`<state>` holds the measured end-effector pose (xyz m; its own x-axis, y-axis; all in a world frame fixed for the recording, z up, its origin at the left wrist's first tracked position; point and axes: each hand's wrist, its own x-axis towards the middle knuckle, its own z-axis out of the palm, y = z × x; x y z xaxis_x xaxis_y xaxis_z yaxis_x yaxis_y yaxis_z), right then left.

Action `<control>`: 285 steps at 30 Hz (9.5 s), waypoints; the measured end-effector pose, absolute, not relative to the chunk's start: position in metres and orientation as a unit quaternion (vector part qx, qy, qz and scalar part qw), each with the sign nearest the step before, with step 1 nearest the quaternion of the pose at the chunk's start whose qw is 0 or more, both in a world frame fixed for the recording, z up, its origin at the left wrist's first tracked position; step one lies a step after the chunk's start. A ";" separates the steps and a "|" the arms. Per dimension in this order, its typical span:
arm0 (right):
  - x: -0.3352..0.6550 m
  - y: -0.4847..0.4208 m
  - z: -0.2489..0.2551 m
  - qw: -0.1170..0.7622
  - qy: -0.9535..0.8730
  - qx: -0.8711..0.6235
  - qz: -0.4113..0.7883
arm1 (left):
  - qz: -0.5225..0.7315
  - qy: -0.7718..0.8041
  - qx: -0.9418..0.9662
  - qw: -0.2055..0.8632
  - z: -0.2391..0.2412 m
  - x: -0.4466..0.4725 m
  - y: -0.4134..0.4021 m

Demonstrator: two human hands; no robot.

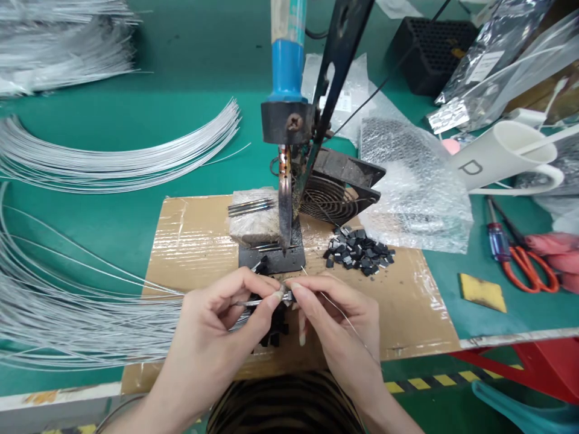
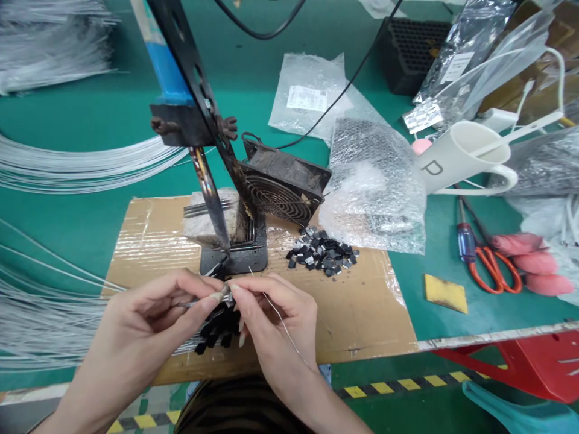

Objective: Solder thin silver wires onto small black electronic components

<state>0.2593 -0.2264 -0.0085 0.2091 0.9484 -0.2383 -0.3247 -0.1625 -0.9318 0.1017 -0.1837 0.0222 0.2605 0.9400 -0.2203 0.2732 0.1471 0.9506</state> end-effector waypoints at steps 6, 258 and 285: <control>0.258 -0.224 -0.009 0.577 -0.296 -0.522 0.554 | 0.313 0.524 0.562 0.558 0.023 0.104 -0.182; 0.260 -0.215 -0.005 0.575 -0.460 -0.590 0.330 | 0.320 0.586 0.578 0.468 0.021 0.113 -0.156; 0.328 -0.209 -0.032 0.335 -0.729 -0.582 0.132 | 0.368 0.559 0.719 0.187 -0.023 0.069 -0.206</control>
